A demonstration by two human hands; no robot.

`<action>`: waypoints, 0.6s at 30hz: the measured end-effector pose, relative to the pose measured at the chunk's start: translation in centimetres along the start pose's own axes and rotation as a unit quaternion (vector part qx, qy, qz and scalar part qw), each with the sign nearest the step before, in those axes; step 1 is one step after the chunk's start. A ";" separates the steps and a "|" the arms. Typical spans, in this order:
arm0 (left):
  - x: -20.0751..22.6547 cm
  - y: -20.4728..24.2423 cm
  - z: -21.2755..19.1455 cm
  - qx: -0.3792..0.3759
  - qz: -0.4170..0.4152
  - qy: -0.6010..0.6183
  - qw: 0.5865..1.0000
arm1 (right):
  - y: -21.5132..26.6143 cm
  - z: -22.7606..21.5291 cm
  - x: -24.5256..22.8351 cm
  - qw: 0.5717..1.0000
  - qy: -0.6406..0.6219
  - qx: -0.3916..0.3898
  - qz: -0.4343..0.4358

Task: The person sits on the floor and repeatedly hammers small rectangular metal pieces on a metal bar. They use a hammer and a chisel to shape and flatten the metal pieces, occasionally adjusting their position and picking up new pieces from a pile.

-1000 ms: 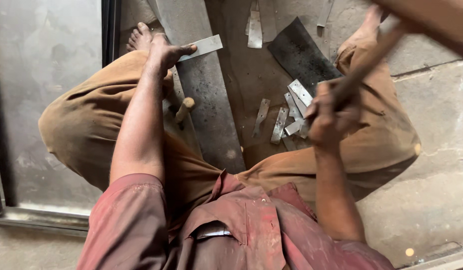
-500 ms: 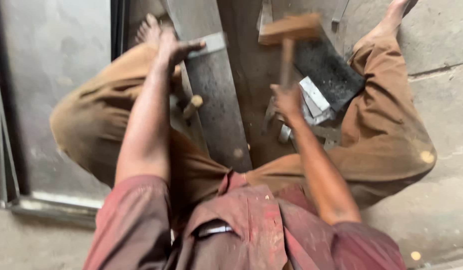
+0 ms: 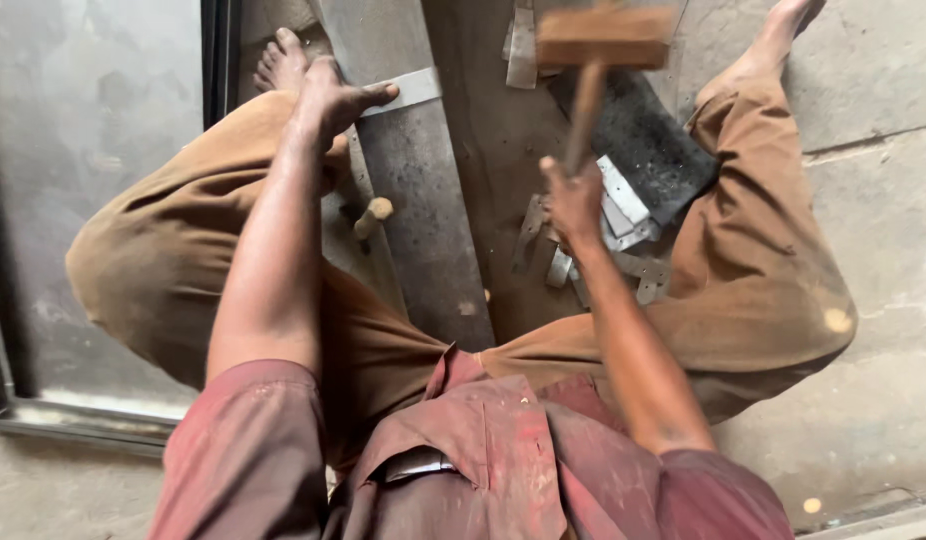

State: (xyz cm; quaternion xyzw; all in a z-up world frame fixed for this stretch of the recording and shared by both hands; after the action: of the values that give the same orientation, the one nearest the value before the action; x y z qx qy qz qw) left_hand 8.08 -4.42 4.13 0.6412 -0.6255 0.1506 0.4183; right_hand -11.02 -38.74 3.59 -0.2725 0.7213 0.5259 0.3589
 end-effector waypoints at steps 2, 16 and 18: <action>-1.2 0.2 1.1 -0.016 -0.028 0.066 0.997 | 1.9 -3.0 -2.8 0.988 -0.072 0.025 -0.135; 0.4 1.9 0.0 -0.027 -0.058 0.014 0.998 | 5.6 0.1 -8.3 0.922 0.190 0.055 -0.333; 0.6 1.7 -0.5 0.003 -0.036 -0.074 0.997 | 6.4 1.6 -8.0 0.887 0.221 0.002 -0.406</action>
State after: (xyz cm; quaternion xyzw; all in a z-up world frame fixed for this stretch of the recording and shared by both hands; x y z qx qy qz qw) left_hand 6.78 -4.27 5.47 0.6738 -0.6308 0.0899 0.3742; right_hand -10.87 -35.21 13.34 -0.6505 0.6090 0.2591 0.3726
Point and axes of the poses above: each hand's wrist, its own y-axis away from the middle knuckle, its own z-axis out of the palm, x = y × z, the point moved 9 cm from there along -y, towards the middle knuckle, and after that the axes turned 4 degrees about z, right-handed, at the moved point
